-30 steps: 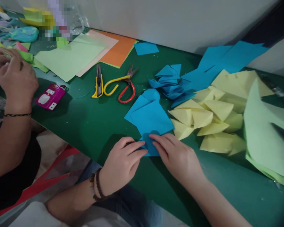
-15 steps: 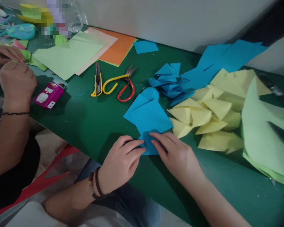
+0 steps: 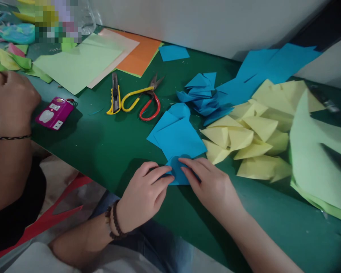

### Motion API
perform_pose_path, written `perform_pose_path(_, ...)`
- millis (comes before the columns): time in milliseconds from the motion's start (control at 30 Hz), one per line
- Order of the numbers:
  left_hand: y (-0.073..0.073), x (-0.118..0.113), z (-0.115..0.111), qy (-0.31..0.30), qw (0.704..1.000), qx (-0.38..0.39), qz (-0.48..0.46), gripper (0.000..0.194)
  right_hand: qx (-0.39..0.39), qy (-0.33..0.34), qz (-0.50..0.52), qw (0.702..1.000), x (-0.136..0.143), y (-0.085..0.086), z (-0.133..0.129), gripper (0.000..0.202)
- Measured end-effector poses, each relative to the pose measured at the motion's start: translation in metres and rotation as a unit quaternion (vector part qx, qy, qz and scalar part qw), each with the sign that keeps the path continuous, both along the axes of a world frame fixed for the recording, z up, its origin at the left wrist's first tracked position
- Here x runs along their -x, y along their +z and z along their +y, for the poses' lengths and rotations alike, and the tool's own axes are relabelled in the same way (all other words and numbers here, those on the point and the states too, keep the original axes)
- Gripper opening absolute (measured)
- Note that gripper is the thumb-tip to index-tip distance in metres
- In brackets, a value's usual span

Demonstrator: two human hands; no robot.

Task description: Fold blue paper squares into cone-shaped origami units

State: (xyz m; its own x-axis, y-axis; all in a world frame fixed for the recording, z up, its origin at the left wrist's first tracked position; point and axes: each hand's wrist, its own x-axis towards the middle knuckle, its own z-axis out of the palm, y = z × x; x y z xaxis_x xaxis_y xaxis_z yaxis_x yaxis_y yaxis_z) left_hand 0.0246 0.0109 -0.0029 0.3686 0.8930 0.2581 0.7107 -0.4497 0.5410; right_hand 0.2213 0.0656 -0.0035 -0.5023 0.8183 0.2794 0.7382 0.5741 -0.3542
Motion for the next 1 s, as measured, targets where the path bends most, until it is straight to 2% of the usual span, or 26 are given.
perform_pose_path(367,-0.003,-0.001,0.004,0.010,1.000,-0.004,-0.029,0.023,0.006,-0.010,0.008,1.000,0.001,-0.001,-0.002,0.027)
perform_pose_path(600,0.001,-0.001,0.006,-0.001,0.999,-0.012,-0.031,0.028,-0.018,-0.007,0.003,1.000,0.002,-0.002,-0.002,0.027)
perform_pose_path(667,0.004,0.002,0.010,-0.022,1.000,-0.008,-0.010,0.026,-0.029,-0.006,0.001,1.000,0.002,-0.003,-0.003,0.026)
perform_pose_path(833,0.012,0.017,0.032,-0.144,0.988,0.004,0.064,0.025,-0.041,-0.005,-0.004,0.999,0.002,-0.006,-0.003,0.025)
perform_pose_path(1000,0.010,0.028,0.045,-0.212,0.972,-0.038,0.097,0.027,-0.048,-0.008,-0.005,0.999,0.002,-0.007,-0.003,0.025)
